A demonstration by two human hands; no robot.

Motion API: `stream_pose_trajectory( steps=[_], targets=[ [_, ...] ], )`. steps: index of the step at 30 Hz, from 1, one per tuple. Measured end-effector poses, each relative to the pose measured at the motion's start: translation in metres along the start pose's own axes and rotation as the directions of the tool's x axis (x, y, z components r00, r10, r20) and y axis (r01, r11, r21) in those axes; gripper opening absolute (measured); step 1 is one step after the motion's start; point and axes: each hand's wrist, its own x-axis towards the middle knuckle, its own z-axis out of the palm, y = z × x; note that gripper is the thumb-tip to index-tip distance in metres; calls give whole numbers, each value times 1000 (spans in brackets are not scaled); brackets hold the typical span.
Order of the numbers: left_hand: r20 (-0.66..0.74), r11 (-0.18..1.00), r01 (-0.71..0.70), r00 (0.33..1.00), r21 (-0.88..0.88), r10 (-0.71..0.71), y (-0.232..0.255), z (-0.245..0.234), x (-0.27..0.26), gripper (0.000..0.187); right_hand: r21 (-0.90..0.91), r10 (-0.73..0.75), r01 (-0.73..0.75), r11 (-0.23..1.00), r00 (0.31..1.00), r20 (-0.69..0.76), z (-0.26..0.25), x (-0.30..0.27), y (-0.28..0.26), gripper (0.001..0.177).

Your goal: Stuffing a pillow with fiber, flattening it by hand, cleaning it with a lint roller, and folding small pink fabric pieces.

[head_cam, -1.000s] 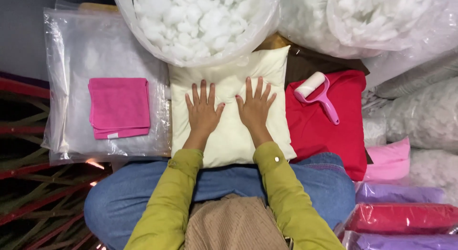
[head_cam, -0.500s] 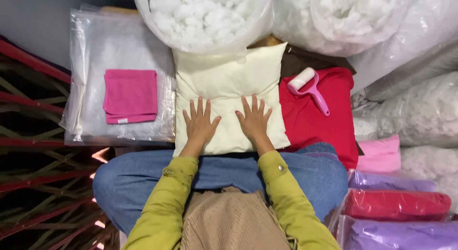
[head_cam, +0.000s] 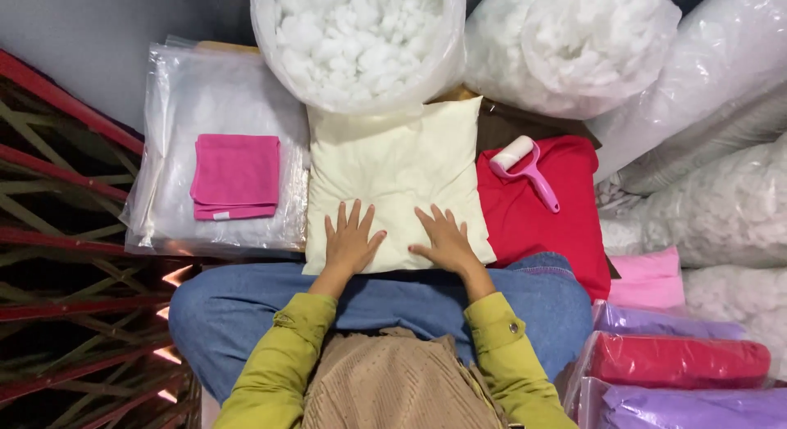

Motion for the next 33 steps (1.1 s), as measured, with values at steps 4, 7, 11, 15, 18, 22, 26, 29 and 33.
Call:
stream_pose_trajectory(
  steps=[4, 7, 11, 15, 18, 22, 26, 29, 33],
  targets=[
    [-72, 995, -90, 994, -33, 88, 14, 4, -22, 81, -211, -34, 4, 977, 990, -140, 32, 3, 8, 62],
    [-69, 983, -153, 985, 96, 160, 18, 5, -22, 97, -288, -100, -10, 957, 926, -364, 38, 27, 14, 26],
    [-51, 967, -130, 988, 218, 145, 0, 24, -24, 106, -160, -53, 0, 987, 945, -324, 26, -9, -14, 45],
    [-46, 974, -126, 989, 187, 137, -5, 21, -35, 100, -284, -74, 9, 959, 972, -222, 39, -30, -19, 60],
    [-72, 966, -128, 987, 225, 147, -3, 29, -35, 110, -267, -144, 11, 964, 864, -483, 53, 10, 20, 11],
    [-172, 954, -129, 969, 270, 179, -23, 48, -10, 94, -90, -88, 47, 995, 842, -532, 25, -1, 8, 14],
    [-569, 941, -162, 762, 297, 311, -35, 40, 0, 30, -136, -193, 143, 980, 846, -498, 2, -35, -27, 46],
    [-697, 910, -183, 593, 372, 404, -19, -5, -5, 18, -301, -234, 105, 948, 871, -432, 20, -13, -2, 86],
    [-784, 847, -153, 323, 510, 530, -1, -55, 9, 14, -210, -206, 74, 975, 654, -728, -15, -17, 19, 54]
  ],
)
